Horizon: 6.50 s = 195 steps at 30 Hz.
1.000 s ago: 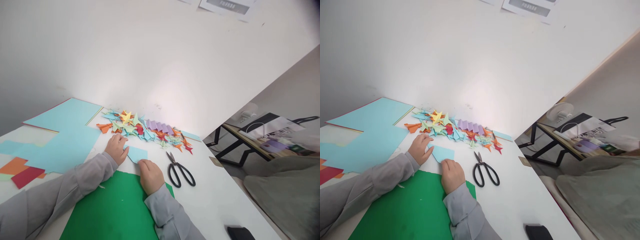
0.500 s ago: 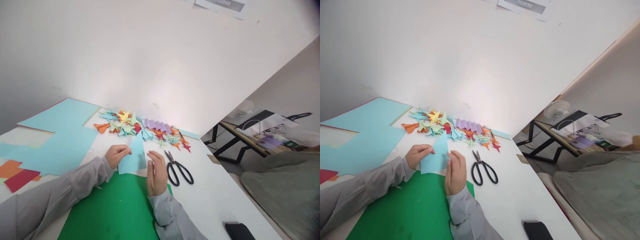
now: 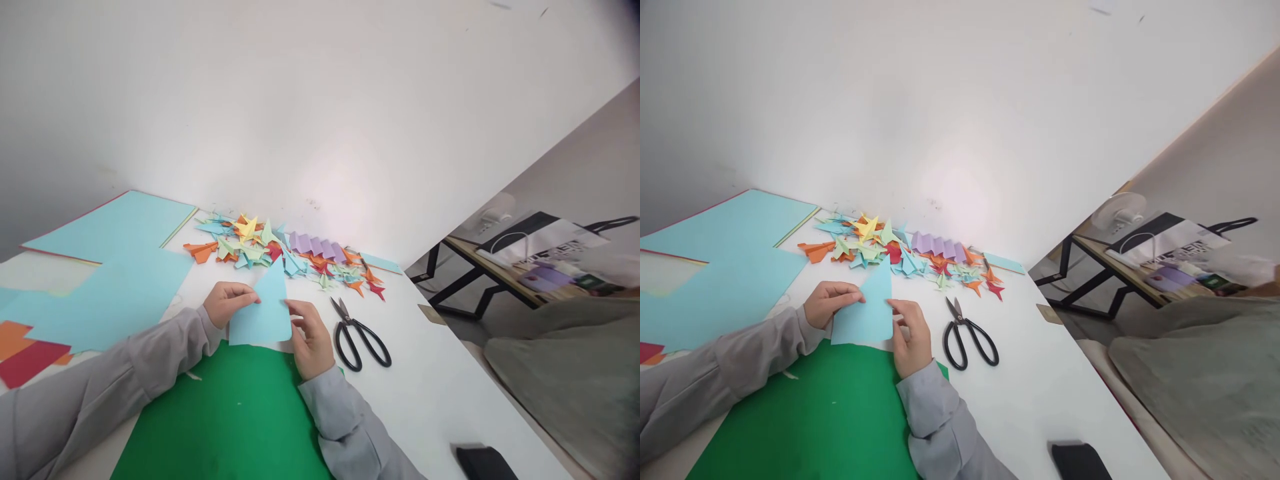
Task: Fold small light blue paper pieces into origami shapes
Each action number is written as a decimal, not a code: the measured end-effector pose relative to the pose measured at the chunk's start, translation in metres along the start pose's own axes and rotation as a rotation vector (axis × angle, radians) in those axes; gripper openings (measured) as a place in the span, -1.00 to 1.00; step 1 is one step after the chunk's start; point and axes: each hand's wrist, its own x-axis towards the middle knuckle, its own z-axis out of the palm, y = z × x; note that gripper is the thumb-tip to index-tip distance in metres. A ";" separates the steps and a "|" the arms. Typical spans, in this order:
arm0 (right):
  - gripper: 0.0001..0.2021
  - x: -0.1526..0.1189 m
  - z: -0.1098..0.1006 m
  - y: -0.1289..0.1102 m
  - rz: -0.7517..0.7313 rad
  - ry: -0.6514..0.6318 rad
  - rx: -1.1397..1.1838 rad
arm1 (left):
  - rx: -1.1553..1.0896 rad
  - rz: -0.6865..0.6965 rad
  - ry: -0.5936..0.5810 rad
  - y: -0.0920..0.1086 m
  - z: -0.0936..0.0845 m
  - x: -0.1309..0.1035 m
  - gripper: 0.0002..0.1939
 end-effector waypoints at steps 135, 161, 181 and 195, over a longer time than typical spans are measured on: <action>-0.82 0.003 0.005 0.004 0.578 0.246 0.469 | -0.196 -0.114 -0.136 0.002 0.013 -0.011 -0.75; -0.89 0.004 -0.003 0.017 0.464 0.104 0.589 | -0.289 0.075 -0.101 0.001 0.013 -0.014 -0.87; -0.89 0.004 -0.002 0.021 0.479 0.089 0.650 | 0.078 0.319 -0.088 0.002 0.010 -0.017 -0.90; -0.87 0.006 -0.001 0.018 0.471 0.152 0.650 | 0.247 0.469 -0.086 0.006 0.009 -0.019 -0.86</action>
